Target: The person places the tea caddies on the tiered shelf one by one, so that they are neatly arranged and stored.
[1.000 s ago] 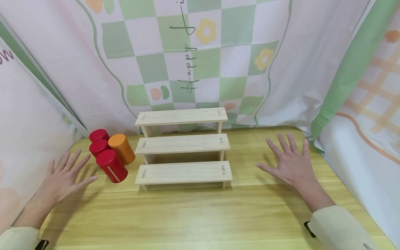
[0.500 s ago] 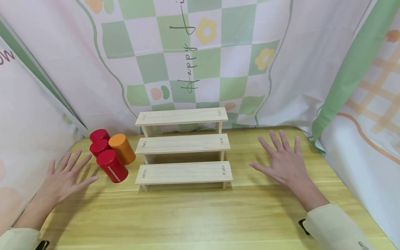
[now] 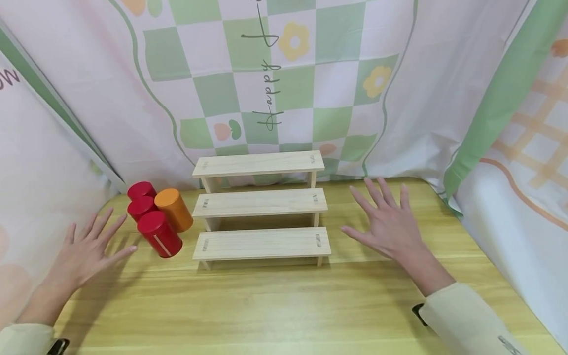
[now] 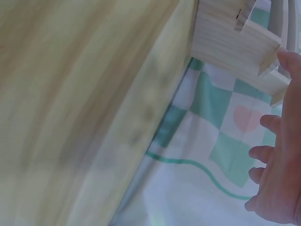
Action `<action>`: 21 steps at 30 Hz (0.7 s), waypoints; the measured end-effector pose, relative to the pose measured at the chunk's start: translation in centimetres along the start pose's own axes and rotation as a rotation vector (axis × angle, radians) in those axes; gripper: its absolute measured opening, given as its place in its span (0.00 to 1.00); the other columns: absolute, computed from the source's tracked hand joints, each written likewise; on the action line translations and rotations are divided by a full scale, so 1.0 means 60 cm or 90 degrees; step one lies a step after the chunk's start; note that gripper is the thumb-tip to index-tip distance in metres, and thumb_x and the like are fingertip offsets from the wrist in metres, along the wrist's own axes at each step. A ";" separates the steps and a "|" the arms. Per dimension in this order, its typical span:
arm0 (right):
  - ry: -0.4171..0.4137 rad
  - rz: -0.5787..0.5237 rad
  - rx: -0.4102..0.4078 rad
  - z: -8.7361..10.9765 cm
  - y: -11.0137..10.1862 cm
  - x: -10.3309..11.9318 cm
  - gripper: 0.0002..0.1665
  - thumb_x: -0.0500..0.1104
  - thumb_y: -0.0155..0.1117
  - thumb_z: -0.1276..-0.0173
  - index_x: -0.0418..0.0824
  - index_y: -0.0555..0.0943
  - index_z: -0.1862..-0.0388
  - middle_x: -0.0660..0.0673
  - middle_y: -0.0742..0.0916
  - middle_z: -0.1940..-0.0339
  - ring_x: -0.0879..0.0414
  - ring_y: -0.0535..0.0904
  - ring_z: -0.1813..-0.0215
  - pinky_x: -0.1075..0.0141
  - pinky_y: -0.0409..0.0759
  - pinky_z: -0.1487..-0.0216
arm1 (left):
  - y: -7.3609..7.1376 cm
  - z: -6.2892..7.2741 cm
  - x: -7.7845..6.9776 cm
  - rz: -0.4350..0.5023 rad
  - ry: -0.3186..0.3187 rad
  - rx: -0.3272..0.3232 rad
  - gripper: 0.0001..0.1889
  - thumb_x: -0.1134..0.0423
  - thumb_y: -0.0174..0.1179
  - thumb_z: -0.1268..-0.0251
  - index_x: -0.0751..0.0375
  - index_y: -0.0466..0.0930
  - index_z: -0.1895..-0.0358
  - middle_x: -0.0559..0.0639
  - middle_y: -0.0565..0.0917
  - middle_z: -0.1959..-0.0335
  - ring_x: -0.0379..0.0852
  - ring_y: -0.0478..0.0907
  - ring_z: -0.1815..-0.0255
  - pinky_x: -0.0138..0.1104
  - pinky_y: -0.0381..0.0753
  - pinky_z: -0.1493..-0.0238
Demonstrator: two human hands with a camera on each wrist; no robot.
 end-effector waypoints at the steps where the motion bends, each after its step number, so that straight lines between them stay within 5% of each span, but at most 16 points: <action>1: -0.002 -0.002 0.000 -0.004 -0.001 0.004 0.55 0.75 0.59 0.34 0.47 0.63 0.17 0.35 0.56 0.15 0.37 0.44 0.15 0.29 0.32 0.23 | -0.003 -0.001 0.000 0.002 0.000 -0.003 0.49 0.28 0.53 0.31 0.55 0.55 0.17 0.68 0.53 0.18 0.73 0.47 0.19 0.74 0.42 0.27; 11: -0.002 -0.079 0.006 -0.035 -0.002 0.040 0.53 0.72 0.60 0.31 0.46 0.60 0.16 0.30 0.63 0.19 0.31 0.52 0.17 0.26 0.44 0.24 | -0.018 -0.013 -0.012 0.062 0.024 -0.053 0.48 0.33 0.57 0.31 0.54 0.52 0.16 0.69 0.55 0.19 0.72 0.50 0.20 0.75 0.53 0.32; 18: 0.019 -0.152 0.035 -0.053 0.002 0.058 0.52 0.68 0.62 0.30 0.44 0.59 0.16 0.28 0.64 0.20 0.29 0.56 0.20 0.31 0.55 0.25 | -0.032 -0.024 -0.034 0.154 0.071 -0.176 0.46 0.39 0.69 0.40 0.60 0.65 0.23 0.69 0.67 0.28 0.73 0.66 0.32 0.71 0.66 0.39; 21: 0.027 -0.178 0.042 -0.058 0.007 0.064 0.50 0.66 0.62 0.28 0.43 0.61 0.17 0.29 0.66 0.20 0.29 0.59 0.21 0.31 0.59 0.26 | -0.035 -0.028 -0.043 0.215 0.070 -0.194 0.45 0.46 0.73 0.43 0.62 0.67 0.24 0.68 0.70 0.32 0.69 0.68 0.35 0.69 0.69 0.43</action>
Point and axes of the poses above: each hand's wrist, its own z-axis away from the middle knuckle, its own y-axis out of the palm, x = y × z, the point moved 5 cm from there along -z, towards the middle knuckle
